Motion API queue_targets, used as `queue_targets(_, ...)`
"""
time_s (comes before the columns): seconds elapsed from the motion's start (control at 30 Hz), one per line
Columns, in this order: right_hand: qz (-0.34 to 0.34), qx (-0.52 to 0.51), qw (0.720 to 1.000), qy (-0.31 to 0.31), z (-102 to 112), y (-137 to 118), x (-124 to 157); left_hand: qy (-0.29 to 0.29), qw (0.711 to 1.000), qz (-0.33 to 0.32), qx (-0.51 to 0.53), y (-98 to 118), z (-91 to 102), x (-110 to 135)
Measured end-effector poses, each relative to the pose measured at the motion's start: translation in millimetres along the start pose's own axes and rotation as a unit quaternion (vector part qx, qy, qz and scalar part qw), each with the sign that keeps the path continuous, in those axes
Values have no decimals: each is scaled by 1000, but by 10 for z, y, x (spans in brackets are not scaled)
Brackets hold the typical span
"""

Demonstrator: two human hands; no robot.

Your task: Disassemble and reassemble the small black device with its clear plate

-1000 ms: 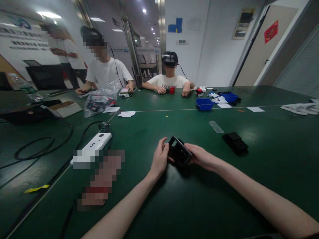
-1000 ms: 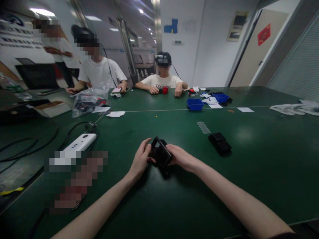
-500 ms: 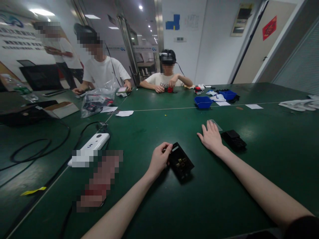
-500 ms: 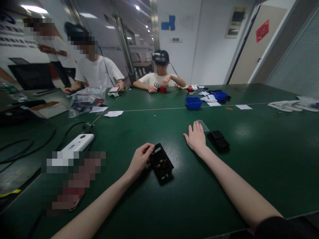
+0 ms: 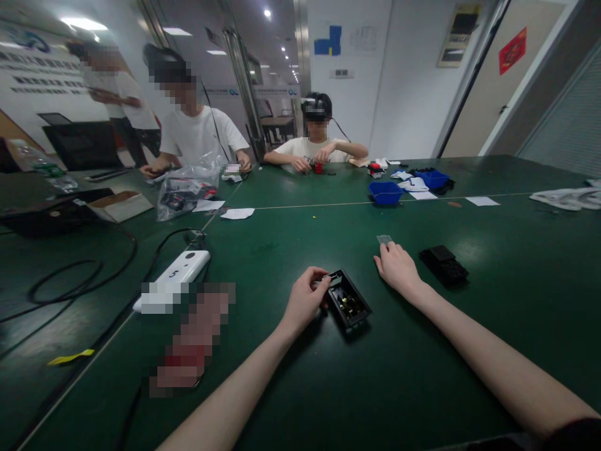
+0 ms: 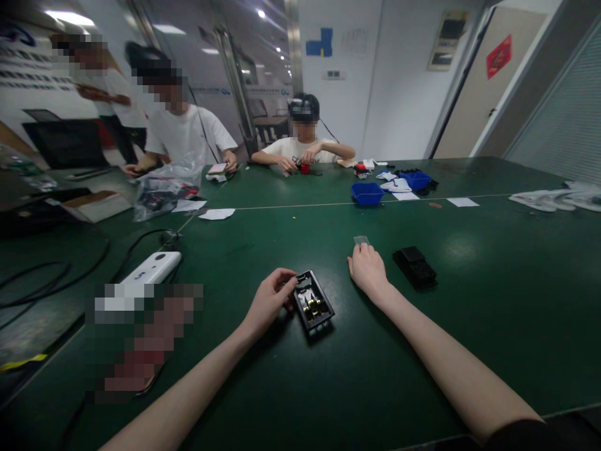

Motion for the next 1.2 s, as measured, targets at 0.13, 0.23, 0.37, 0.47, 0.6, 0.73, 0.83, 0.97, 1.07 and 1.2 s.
queue_targets(0.13, 18, -26, 999, 5, 10, -59, 75, 0, 1000, 5, 9, 13, -4, 3)
queue_targets(0.23, 6, -34, 999, -1, -13, -48, 87, -6, 1000, 0, 5, 9, 5, 0)
queue_targets(0.37, 48, -55, 997, -30, 22, -97, 107, -20, 1000, -3, -1, -7, 15, -7)
queue_targets(0.47, 81, -59, 994, -34, 96, -204, 160, -26, 1000, -9, 9, -7, 14, -7)
queue_targets(0.6, 135, -66, 988, -47, 135, -353, 235, -30, 999, -9, 18, 33, 5, 6)
queue_targets(0.73, 165, -89, 982, -35, 100, -400, 255, -35, 999, -5, 6, 65, -5, 16)
queue_targets(0.83, 148, -85, 985, -16, 62, -374, 241, -37, 999, 0, 2, 52, -9, 12)
queue_targets(0.97, 149, -49, 987, -35, 50, -361, 228, -39, 999, 6, -6, 22, -11, -1)
queue_targets(1.07, 165, -16, 985, -49, 130, -388, 238, -38, 999, 2, -12, 15, -10, -6)
queue_targets(1.2, 161, -3, 983, -85, 307, -397, 255, -37, 999, -2, -18, 14, -7, -7)
Point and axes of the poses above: each hand's wrist, its own x-axis away from the middle knuckle, its own z-axis out of the back of the hand, y = z × x, the point moved 2 cm from there along -x, towards the middle knuckle, and after that the axes turned 4 degrees about -y, right-handed, at the moved point
